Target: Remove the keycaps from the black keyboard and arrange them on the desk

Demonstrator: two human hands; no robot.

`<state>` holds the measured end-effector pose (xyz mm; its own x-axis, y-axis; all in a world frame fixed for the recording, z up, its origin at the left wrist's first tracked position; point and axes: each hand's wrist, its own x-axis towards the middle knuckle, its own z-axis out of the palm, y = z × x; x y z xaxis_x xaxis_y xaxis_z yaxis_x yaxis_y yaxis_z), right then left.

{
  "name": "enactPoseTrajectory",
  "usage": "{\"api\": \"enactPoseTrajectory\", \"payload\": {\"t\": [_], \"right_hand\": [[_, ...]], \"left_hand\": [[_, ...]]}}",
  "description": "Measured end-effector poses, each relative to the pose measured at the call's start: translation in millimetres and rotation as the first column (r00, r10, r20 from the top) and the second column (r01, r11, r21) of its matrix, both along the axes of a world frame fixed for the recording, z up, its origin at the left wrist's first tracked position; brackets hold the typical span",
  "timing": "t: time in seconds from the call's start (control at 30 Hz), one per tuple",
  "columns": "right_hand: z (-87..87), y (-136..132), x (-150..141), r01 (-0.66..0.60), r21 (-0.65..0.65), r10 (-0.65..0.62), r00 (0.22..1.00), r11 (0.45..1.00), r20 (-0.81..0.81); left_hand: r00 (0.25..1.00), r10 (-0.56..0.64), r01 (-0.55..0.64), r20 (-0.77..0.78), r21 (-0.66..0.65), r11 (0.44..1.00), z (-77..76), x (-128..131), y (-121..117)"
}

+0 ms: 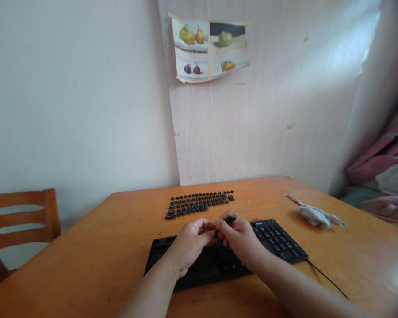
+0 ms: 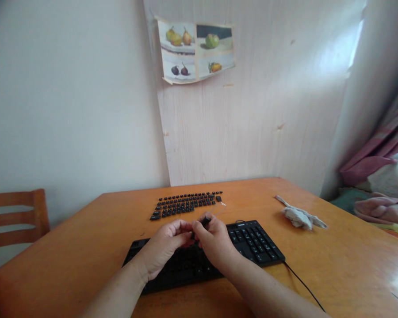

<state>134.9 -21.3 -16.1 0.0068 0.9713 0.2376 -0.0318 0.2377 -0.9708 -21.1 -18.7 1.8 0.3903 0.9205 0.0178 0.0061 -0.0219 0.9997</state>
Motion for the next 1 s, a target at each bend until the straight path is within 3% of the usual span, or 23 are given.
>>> {"api": "enactPoseTrajectory", "payload": {"t": [0.27, 0.4, 0.5, 0.6, 0.83, 1.0], "right_hand": [[-0.7, -1, 2, 0.037, 0.027, -0.037, 0.999, 0.999, 0.024], [-3.0, 3, 8, 0.05, 0.19, -0.089, 0.976, 0.981, 0.2], [-0.9, 3, 13, -0.046, 0.354, -0.137, 0.869, 0.934, 0.475], [4.2, -1, 18, -0.138, 0.378, -0.17, 0.72, 0.915, 0.673], [15.4, -10, 20, -0.201, 0.314, -0.175, 0.508, 0.928, 0.843], [14.7, -9, 21, -0.203, 0.302, -0.2, 0.406, 0.931, 0.892]], "left_hand": [[0.999, 0.043, -0.041, 0.03, -0.065, 0.997, -0.5, -1, 2], [0.994, 0.081, -0.076, 0.067, -0.077, 0.994, -2.1, -4, 7], [0.992, 0.087, -0.081, 0.089, -0.076, 0.994, -3.6, -7, 10], [0.994, 0.088, -0.084, 0.065, -0.064, 0.994, -3.5, -8, 11], [0.998, 0.044, -0.042, 0.038, -0.046, 0.998, -1.6, -5, 7], [0.999, 0.04, -0.04, 0.002, -0.013, 0.999, -3.8, -3, 5]]}}
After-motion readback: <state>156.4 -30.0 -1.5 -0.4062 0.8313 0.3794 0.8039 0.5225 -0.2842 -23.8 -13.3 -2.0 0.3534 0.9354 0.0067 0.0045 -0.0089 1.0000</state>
